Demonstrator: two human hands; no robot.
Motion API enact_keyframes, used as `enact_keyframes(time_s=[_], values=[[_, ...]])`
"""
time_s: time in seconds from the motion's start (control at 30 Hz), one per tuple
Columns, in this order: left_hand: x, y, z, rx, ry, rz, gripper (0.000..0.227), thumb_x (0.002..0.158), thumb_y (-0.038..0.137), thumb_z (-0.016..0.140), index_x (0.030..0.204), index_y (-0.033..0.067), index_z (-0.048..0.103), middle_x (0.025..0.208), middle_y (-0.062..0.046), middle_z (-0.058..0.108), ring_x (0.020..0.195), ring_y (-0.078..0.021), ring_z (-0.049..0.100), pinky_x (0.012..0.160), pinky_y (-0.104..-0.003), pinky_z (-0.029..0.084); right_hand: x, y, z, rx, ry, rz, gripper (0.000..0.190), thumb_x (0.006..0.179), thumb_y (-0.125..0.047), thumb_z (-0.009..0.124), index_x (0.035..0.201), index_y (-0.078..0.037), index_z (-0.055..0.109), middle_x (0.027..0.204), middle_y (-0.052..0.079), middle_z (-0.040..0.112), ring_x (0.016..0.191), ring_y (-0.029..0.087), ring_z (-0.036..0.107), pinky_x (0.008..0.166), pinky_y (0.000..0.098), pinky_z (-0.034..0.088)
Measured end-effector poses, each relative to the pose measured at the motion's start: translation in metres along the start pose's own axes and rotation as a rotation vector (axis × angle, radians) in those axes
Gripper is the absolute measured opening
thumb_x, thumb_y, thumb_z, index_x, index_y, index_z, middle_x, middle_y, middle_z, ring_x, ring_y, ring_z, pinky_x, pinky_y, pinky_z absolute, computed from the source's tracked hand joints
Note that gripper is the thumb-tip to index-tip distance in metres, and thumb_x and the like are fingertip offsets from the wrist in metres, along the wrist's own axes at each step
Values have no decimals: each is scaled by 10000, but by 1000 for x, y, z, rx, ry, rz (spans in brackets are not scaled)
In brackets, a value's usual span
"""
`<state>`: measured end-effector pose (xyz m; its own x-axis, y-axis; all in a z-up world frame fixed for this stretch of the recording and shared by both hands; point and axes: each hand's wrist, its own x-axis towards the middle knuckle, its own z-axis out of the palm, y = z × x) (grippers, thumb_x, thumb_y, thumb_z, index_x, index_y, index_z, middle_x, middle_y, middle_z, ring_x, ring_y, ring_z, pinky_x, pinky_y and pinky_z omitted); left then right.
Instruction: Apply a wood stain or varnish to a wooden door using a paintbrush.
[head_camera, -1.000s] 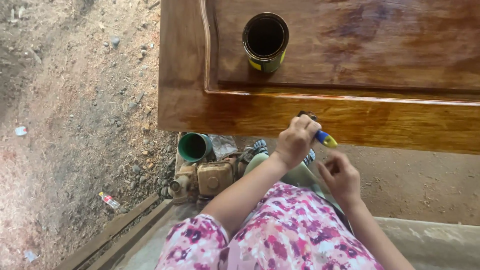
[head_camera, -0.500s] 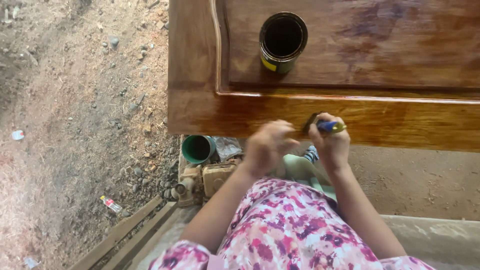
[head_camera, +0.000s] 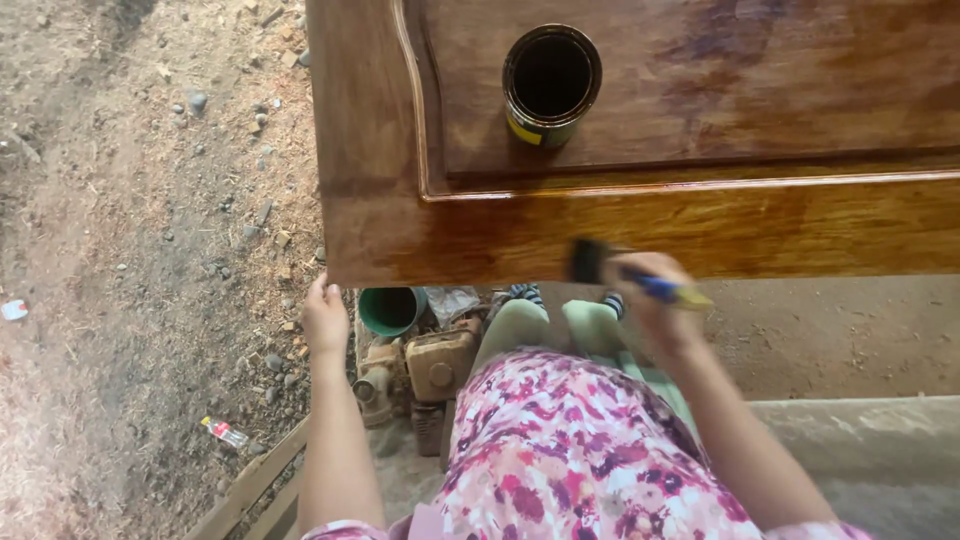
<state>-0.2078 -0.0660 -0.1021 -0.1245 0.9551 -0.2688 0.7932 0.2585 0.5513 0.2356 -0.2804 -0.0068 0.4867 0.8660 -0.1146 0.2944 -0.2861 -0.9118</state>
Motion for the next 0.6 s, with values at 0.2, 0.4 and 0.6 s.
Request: enact_keyframes(time_s=[0.2, 0.4, 0.6], values=[[18, -52, 16, -131, 14, 111, 385, 960, 104, 672, 1340, 43, 659, 1203, -147, 753, 1053, -213, 735, 917, -355, 560, -21, 122, -130, -54, 261, 44, 223, 924, 8, 712, 1145, 0, 737, 1182, 131, 729, 1081, 210, 694, 1001, 347, 561], [3, -7, 2, -41, 1, -60, 410, 902, 106, 774, 1299, 55, 687, 974, -126, 771, 842, -195, 713, 787, -339, 559, 34, 82, -114, -614, 416, -288, 135, 1022, -18, 760, 1132, -91, 791, 1133, 126, 767, 1064, 256, 738, 971, 379, 609], [4, -13, 9, -138, 38, -10, 356, 909, 80, 758, 1257, 45, 688, 1026, -101, 776, 881, -164, 740, 786, -314, 574, 51, 15, 49, -639, 88, -339, 322, 801, -43, 767, 1099, -164, 772, 1181, 137, 745, 1023, 295, 737, 844, 391, 611]])
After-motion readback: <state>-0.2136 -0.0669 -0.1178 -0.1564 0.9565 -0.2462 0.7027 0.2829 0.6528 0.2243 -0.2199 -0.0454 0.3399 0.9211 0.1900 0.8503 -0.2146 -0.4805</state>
